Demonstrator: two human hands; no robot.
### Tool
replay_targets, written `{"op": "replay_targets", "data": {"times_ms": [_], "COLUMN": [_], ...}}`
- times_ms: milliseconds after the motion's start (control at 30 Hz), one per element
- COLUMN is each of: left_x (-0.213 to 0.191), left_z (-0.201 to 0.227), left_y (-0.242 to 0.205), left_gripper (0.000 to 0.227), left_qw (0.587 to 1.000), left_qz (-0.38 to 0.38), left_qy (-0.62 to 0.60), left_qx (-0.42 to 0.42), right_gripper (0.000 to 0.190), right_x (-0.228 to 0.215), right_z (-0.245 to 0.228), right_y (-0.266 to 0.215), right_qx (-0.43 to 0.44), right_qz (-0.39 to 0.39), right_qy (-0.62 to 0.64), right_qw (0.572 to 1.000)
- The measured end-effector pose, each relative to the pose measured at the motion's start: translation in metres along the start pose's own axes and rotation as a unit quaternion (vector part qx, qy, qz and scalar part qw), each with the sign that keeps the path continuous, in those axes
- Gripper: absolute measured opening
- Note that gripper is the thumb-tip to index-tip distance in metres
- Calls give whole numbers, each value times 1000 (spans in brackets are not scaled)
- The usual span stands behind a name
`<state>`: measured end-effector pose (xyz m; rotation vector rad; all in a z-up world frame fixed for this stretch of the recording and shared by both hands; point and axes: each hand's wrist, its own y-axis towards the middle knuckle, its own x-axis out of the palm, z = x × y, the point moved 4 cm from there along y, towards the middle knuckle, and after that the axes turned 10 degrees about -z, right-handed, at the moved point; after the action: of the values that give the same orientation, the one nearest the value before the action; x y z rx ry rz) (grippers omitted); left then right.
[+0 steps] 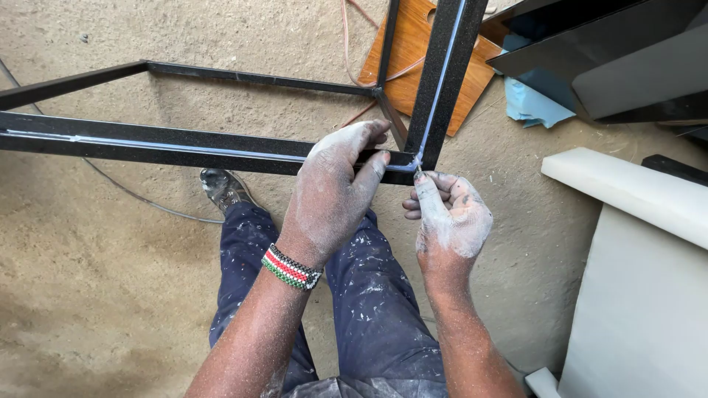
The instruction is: Threading and tying thin white string around the joints of a black metal frame
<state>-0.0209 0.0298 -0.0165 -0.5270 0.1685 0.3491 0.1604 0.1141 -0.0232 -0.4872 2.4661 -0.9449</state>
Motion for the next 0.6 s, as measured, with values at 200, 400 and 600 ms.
{"op": "replay_targets", "data": {"times_ms": [200, 400, 600], "left_x": [9, 15, 29], "left_z": [7, 8, 0], "left_y": [-3, 4, 18], "left_gripper": [27, 12, 19], "left_qw": [998, 995, 988], "left_qz": [10, -2, -22], "left_qy": [56, 100, 140], "left_qx": [14, -7, -53], "right_gripper": [18, 16, 27], "right_x": [-2, -7, -7], "right_z": [23, 15, 15], "right_y": [9, 1, -6], "right_qx": [-41, -108, -151], "right_qz": [0, -38, -53], "right_qy": [9, -58, -52], "right_qw": [999, 992, 986]}}
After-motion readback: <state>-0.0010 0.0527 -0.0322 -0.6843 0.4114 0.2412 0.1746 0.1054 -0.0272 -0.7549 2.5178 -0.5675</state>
